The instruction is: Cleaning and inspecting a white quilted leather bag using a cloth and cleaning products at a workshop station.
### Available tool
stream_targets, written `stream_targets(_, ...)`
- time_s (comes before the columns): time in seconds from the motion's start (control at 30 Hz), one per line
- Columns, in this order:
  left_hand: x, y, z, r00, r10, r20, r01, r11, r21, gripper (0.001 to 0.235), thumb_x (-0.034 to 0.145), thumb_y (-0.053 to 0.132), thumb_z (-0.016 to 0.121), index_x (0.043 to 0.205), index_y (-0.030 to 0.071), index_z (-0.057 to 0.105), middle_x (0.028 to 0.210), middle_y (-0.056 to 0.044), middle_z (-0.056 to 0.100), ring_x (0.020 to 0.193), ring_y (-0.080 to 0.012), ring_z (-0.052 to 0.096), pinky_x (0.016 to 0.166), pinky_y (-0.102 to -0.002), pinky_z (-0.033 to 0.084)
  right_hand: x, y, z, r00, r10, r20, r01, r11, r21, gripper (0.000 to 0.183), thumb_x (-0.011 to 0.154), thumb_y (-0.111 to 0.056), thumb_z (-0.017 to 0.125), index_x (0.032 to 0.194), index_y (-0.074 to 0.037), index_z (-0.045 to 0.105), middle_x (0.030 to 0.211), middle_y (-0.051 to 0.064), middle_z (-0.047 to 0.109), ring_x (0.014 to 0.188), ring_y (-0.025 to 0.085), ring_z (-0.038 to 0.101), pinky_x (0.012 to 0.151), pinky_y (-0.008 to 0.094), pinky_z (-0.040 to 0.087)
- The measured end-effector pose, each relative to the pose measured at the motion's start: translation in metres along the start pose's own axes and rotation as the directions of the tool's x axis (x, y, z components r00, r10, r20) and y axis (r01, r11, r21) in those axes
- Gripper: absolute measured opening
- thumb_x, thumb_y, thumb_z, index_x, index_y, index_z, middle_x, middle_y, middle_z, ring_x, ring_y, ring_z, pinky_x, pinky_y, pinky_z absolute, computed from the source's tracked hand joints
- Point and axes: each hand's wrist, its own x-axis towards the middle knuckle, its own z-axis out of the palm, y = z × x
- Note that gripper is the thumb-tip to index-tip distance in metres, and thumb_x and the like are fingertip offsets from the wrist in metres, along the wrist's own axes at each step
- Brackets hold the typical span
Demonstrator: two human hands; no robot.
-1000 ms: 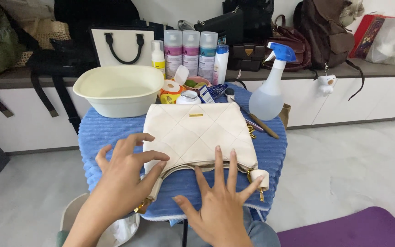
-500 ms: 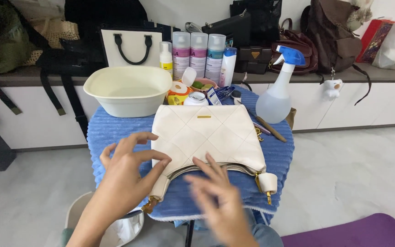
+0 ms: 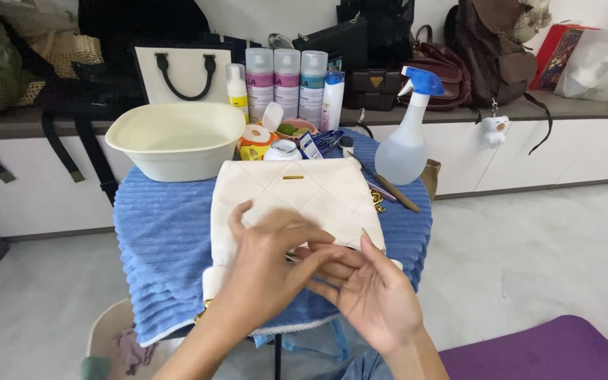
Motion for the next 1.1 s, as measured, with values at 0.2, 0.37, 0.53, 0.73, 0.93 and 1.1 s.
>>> stream_targets(0.2, 0.009, 0.006, 0.014, 0.988, -0.062, 0.144, 0.089, 0.978, -0.190, 0.025, 0.096, 0.023, 0.059, 0.101, 0.013, 0.082, 0.095, 0.007, 0.085, 0.079, -0.0133, 0.078, 0.118, -0.049, 0.020, -0.010, -0.014, 0.002, 0.980, -0.130, -0.153, 0.101, 0.978, -0.182, 0.056, 0.102, -0.028, 0.041, 0.123, 0.017, 0.067, 0.124, 0.035, 0.070, 0.118, 0.047, 0.068, 0.101, 0.060, 0.055)
stream_targets(0.37, 0.012, -0.001, 0.031, 0.989, 0.107, 0.099, -0.076, 0.957, -0.279, 0.020, 0.089, 0.020, 0.074, 0.109, 0.017, 0.079, 0.091, 0.003, 0.084, 0.080, -0.0129, 0.081, 0.118, -0.047, 0.033, -0.007, -0.023, -0.021, 0.995, -0.054, -0.081, 0.051, 0.998, -0.038, 0.057, 0.104, -0.037, 0.043, 0.113, 0.013, 0.070, 0.119, 0.033, 0.071, 0.114, 0.041, 0.068, 0.104, 0.061, 0.051)
stream_targets(0.53, 0.018, 0.018, 0.030, 0.995, 0.082, 0.053, -0.057, 0.928, -0.368, 0.014, 0.094, 0.022, 0.071, 0.100, 0.016, 0.082, 0.075, 0.000, 0.081, 0.049, -0.0109, 0.043, 0.112, -0.039, 0.053, -0.005, -0.023, -0.032, 0.987, -0.095, 0.126, 0.109, 0.988, -0.111, 0.043, 0.106, -0.026, 0.046, 0.107, 0.007, 0.073, 0.111, 0.030, 0.075, 0.107, 0.042, 0.073, 0.097, 0.058, 0.058)
stream_targets(0.73, 0.020, 0.014, 0.032, 0.949, -0.014, 0.315, 0.175, 0.854, -0.490, 0.031, 0.100, 0.014, 0.053, 0.121, 0.012, 0.075, 0.111, -0.002, 0.083, 0.106, -0.0097, 0.076, 0.090, -0.024, 0.057, -0.003, -0.033, -0.038, 0.975, -0.084, -0.206, 0.039, 0.976, -0.214, 0.042, 0.098, -0.019, 0.053, 0.117, 0.014, 0.070, 0.118, 0.035, 0.072, 0.118, 0.045, 0.069, 0.104, 0.056, 0.055)
stream_targets(0.93, 0.022, 0.017, 0.035, 0.816, -0.520, 0.252, 0.563, 0.618, -0.548, 0.016, 0.083, 0.009, 0.079, 0.096, 0.002, 0.085, 0.088, -0.012, 0.087, 0.079, -0.0162, 0.086, 0.076, -0.022, 0.071, -0.004, -0.056, -0.076, 0.786, -0.577, -0.223, 0.406, 0.753, -0.519, 0.009, 0.086, 0.016, 0.066, 0.085, 0.010, 0.073, 0.075, 0.026, 0.073, 0.066, 0.032, 0.072, 0.063, 0.039, 0.067)
stream_targets(1.1, 0.008, 0.019, 0.065, 0.821, -0.355, 0.448, 0.303, 0.935, 0.186, 0.024, 0.090, 0.046, 0.070, 0.092, 0.027, 0.084, 0.088, 0.001, 0.081, 0.083, -0.0301, 0.073, 0.071, -0.045, 0.054, -0.019, -0.058, -0.052, 0.690, -0.723, 0.037, 0.312, 0.251, -0.916, 0.028, 0.098, -0.022, 0.060, 0.107, -0.001, 0.076, 0.102, 0.012, 0.081, 0.088, 0.018, 0.077, 0.085, 0.030, 0.064)
